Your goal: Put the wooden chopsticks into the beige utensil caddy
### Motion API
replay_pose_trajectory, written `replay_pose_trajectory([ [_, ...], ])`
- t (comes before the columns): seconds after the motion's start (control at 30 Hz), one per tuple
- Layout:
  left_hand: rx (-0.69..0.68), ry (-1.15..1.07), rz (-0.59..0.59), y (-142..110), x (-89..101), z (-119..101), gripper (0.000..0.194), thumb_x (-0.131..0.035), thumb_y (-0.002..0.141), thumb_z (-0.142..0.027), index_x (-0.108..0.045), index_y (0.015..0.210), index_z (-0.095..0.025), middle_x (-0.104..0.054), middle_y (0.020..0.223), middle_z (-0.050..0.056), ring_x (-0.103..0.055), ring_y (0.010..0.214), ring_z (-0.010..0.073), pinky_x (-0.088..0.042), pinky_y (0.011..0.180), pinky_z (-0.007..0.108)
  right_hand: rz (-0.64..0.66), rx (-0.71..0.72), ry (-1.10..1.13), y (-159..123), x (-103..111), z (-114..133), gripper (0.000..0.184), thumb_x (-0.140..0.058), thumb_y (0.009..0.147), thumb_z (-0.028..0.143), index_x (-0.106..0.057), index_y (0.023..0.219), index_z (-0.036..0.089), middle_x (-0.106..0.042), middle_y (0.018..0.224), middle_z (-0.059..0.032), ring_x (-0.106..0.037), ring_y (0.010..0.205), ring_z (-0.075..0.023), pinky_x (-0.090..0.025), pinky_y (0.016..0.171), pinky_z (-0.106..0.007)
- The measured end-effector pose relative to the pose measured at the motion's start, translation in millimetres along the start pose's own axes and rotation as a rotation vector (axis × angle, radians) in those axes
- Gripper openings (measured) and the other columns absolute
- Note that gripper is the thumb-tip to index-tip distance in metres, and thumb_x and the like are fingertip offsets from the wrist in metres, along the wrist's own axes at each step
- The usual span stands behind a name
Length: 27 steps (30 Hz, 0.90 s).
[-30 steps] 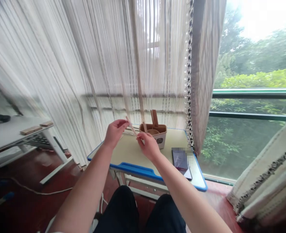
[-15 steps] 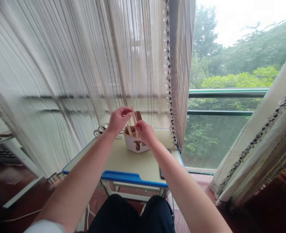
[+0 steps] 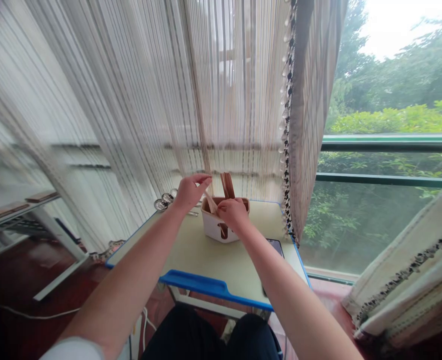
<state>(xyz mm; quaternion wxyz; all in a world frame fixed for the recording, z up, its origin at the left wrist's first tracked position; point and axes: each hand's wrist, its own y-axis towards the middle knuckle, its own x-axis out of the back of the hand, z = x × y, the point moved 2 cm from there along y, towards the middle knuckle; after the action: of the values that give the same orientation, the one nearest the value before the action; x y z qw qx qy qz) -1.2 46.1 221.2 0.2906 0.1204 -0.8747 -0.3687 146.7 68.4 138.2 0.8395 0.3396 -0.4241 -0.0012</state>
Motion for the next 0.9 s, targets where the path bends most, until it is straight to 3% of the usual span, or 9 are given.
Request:
replay_pose_trajectory([
  [0.1,0.027,0.002,0.081,-2.3,0.0,9.5,0.021,-0.056,0.076,-0.033,-0.069,0.083,-0.018,-0.068,0.078,0.004,-0.060,0.072,0.0151,-0.046,0.071,0.027,0.038,0.005,-0.038,-0.9,-5.2,0.1,0.015,-0.056,0.074,0.033,-0.070,0.073,0.026,-0.067,0.084,-0.0017,-0.051,0.091,-0.0253,-0.041,0.079,-0.041],
  [0.2,0.073,0.043,0.076,-3.8,5.1,15.9,0.022,-0.056,0.075,-0.033,-0.068,0.086,-0.018,-0.068,0.081,0.004,-0.060,0.072,0.0148,-0.047,0.070,0.027,0.055,-0.055,-0.003,-1.4,-6.6,-1.3,0.016,-0.055,0.075,0.032,-0.070,0.077,0.026,-0.067,0.086,-0.0011,-0.050,0.094,-0.0254,-0.040,0.081,-0.040],
  [0.4,0.088,-0.022,0.183,-2.4,7.7,18.4,0.027,-0.056,0.075,-0.036,-0.066,0.092,-0.017,-0.068,0.083,0.005,-0.061,0.074,0.0141,-0.048,0.070,0.026,0.121,-0.104,0.077,1.4,-2.8,0.9,0.019,-0.052,0.078,0.027,-0.070,0.082,0.023,-0.068,0.083,-0.0022,-0.052,0.094,-0.0234,-0.041,0.080,-0.035],
  [0.57,0.085,0.223,0.101,2.3,-4.0,22.4,0.020,-0.057,0.073,-0.028,-0.067,0.086,-0.017,-0.067,0.075,0.003,-0.060,0.071,0.0155,-0.047,0.071,0.029,0.175,-0.049,-0.102,5.9,0.2,12.2,0.022,-0.049,0.079,0.022,-0.071,0.077,0.021,-0.068,0.079,-0.0050,-0.053,0.089,-0.0241,-0.039,0.081,-0.035],
  [0.67,0.135,0.348,0.075,-0.1,-10.9,28.3,0.017,-0.056,0.072,-0.025,-0.066,0.084,-0.017,-0.065,0.071,0.003,-0.059,0.070,0.0167,-0.046,0.069,0.030,0.163,0.011,-0.171,4.5,-1.9,17.2,0.026,-0.045,0.079,0.016,-0.069,0.090,0.018,-0.068,0.089,-0.0056,-0.055,0.086,-0.0220,-0.038,0.081,-0.034],
  [0.77,0.159,0.331,0.072,-3.6,-15.1,32.2,0.018,-0.054,0.074,-0.030,-0.065,0.079,-0.017,-0.065,0.074,0.004,-0.058,0.070,0.0163,-0.045,0.068,0.029,0.134,0.042,-0.204,2.4,-6.5,17.3,0.028,-0.045,0.079,0.016,-0.066,0.098,0.017,-0.067,0.093,-0.0059,-0.055,0.085,-0.0216,-0.039,0.080,-0.034],
  [0.9,0.171,0.216,0.040,-8.8,-9.8,33.3,0.027,-0.050,0.078,-0.040,-0.064,0.078,-0.017,-0.065,0.077,0.004,-0.057,0.070,0.0147,-0.044,0.066,0.028,0.113,0.053,-0.177,-0.5,-9.4,15.8,0.026,-0.044,0.080,0.017,-0.067,0.092,0.018,-0.067,0.087,-0.0066,-0.056,0.082,-0.0213,-0.041,0.080,-0.035],
])
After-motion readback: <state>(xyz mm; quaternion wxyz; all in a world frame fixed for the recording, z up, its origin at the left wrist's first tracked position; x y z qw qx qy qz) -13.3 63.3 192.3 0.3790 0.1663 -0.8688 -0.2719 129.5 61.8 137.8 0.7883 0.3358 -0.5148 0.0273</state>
